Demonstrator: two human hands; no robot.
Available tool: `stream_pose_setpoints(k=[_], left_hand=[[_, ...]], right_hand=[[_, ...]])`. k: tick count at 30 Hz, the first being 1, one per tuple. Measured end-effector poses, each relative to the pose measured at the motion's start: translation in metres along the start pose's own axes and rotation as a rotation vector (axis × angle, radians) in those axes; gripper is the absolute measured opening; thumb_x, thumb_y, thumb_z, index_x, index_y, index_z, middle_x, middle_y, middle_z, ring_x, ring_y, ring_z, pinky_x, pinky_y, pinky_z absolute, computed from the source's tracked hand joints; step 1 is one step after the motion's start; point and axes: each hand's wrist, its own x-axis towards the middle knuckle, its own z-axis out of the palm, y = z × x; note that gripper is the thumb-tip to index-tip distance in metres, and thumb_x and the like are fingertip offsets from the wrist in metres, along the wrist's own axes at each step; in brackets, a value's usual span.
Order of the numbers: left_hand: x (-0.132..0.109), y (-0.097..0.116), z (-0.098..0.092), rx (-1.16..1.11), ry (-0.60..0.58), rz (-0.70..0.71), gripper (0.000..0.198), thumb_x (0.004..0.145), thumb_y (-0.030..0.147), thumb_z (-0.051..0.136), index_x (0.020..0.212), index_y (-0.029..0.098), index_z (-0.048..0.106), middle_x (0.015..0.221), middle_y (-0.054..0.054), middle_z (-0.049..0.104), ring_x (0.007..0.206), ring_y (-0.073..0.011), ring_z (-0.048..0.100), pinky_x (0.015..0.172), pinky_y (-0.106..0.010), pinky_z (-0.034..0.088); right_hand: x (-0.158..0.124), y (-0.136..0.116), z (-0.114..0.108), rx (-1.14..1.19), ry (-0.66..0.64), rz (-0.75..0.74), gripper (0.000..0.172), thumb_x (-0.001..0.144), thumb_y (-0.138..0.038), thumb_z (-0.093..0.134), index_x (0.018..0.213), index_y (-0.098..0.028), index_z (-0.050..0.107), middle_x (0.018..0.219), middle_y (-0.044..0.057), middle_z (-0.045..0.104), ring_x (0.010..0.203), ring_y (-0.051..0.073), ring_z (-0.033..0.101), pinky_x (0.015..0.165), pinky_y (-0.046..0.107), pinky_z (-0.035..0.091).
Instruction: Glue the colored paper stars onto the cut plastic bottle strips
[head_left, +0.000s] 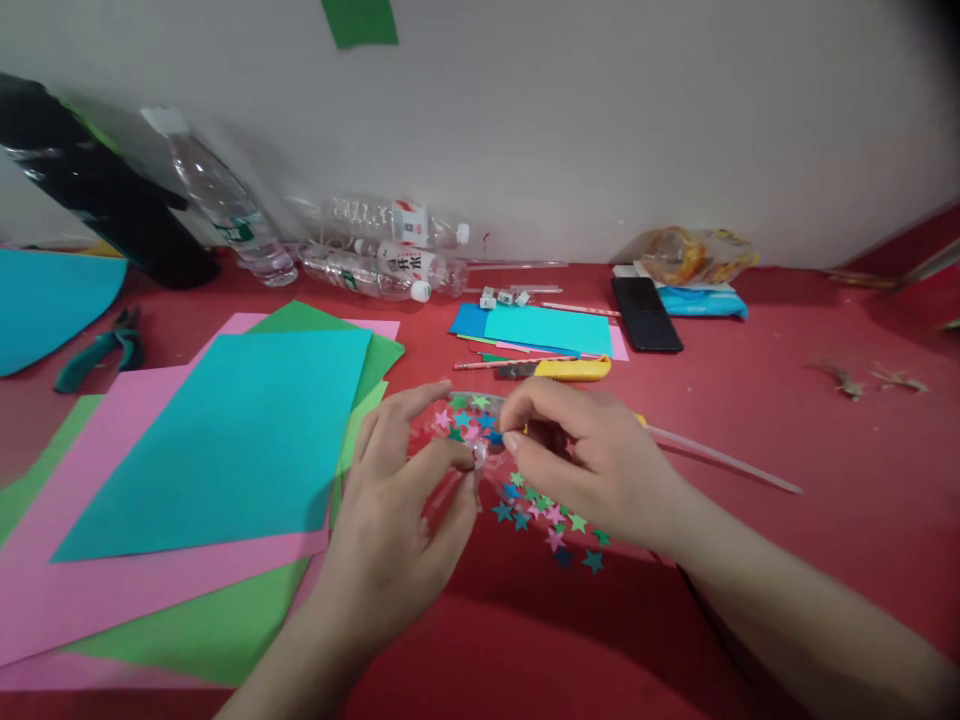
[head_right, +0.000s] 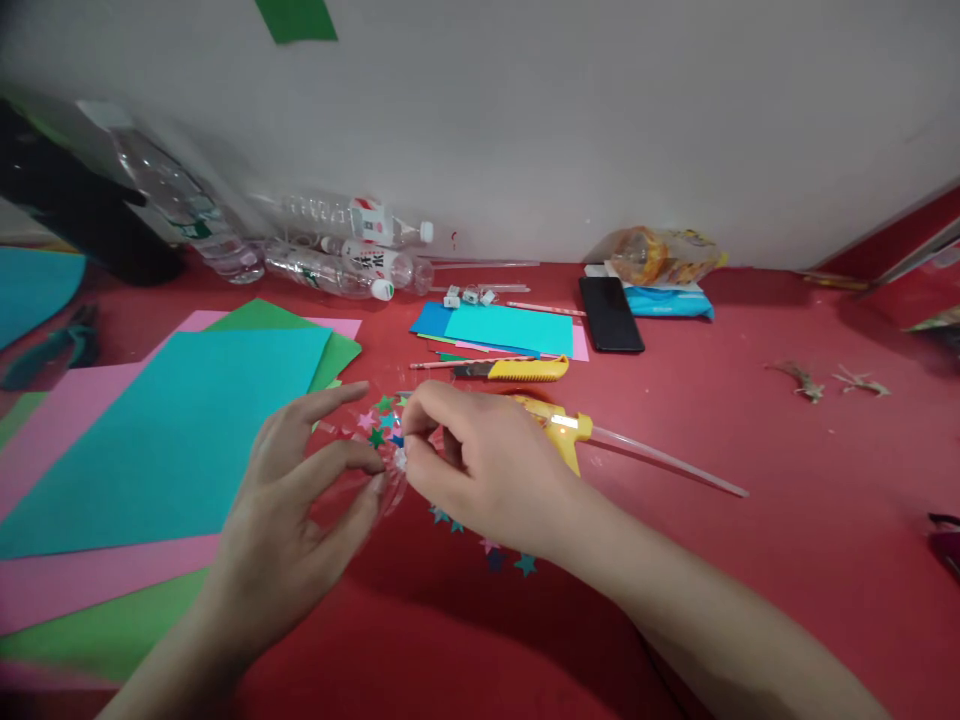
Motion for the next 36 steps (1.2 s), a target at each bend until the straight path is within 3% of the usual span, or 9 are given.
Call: stream_pose_setpoints(k=[6,11,18,23,28,36], left_hand=[[-0.001,-0.001,0.003,0.050,-0.007,0.001,0.003,0.082,0.018,0.063,0.082,0.020,0.065,0.135,-0.013,0.052,0.126,-0.0320,0.048,0.101,-0.054,0.042],[-0.003,-0.004,0.009,-0.043,0.030,-0.069,0.009,0.085,0.022,0.062,0.092,0.025,0.068,0.134,-0.007,0.054,0.121,-0.0280,0.053,0.098,-0.051,0.047],[-0.005,-0.005,0.010,-0.228,-0.009,-0.183,0.017,0.086,0.022,0.063,0.098,0.032,0.069,0.137,-0.002,0.054,0.125,-0.0254,0.054,0.101,-0.049,0.048],[-0.005,-0.006,0.009,-0.216,-0.035,-0.194,0.015,0.084,0.023,0.064,0.096,0.031,0.068,0.139,-0.001,0.052,0.128,-0.0255,0.051,0.103,-0.049,0.046],[-0.004,-0.005,0.010,-0.159,-0.029,-0.161,0.006,0.083,0.025,0.065,0.087,0.027,0.068,0.139,-0.005,0.051,0.129,-0.0299,0.049,0.104,-0.057,0.042],[-0.004,-0.006,0.012,-0.219,-0.045,-0.195,0.007,0.084,0.023,0.064,0.088,0.028,0.067,0.139,-0.003,0.052,0.127,-0.0261,0.051,0.103,-0.051,0.045]], right_hand=[[-0.002,0.004,0.001,-0.026,-0.054,0.008,0.009,0.082,-0.014,0.053,0.076,-0.021,0.055,0.062,-0.008,0.052,0.054,0.005,0.044,0.050,0.018,0.032],[0.000,0.007,0.002,0.103,-0.080,0.129,0.010,0.080,-0.013,0.055,0.075,-0.020,0.059,0.065,-0.006,0.056,0.056,0.007,0.047,0.049,0.018,0.033],[0.006,0.013,0.007,0.275,-0.122,0.232,0.012,0.079,-0.010,0.056,0.072,-0.018,0.061,0.059,-0.007,0.052,0.052,0.006,0.044,0.047,0.018,0.032],[0.006,0.015,0.006,0.304,-0.117,0.243,0.010,0.080,-0.012,0.057,0.073,-0.018,0.062,0.060,-0.007,0.054,0.053,0.006,0.045,0.048,0.017,0.033],[0.004,0.015,0.002,0.348,-0.157,0.289,0.011,0.079,-0.012,0.056,0.075,-0.019,0.063,0.062,-0.006,0.055,0.054,0.006,0.048,0.048,0.017,0.035],[0.006,0.011,0.001,0.349,-0.172,0.267,0.013,0.076,-0.007,0.055,0.072,-0.018,0.061,0.062,-0.006,0.056,0.055,0.006,0.048,0.050,0.017,0.035]])
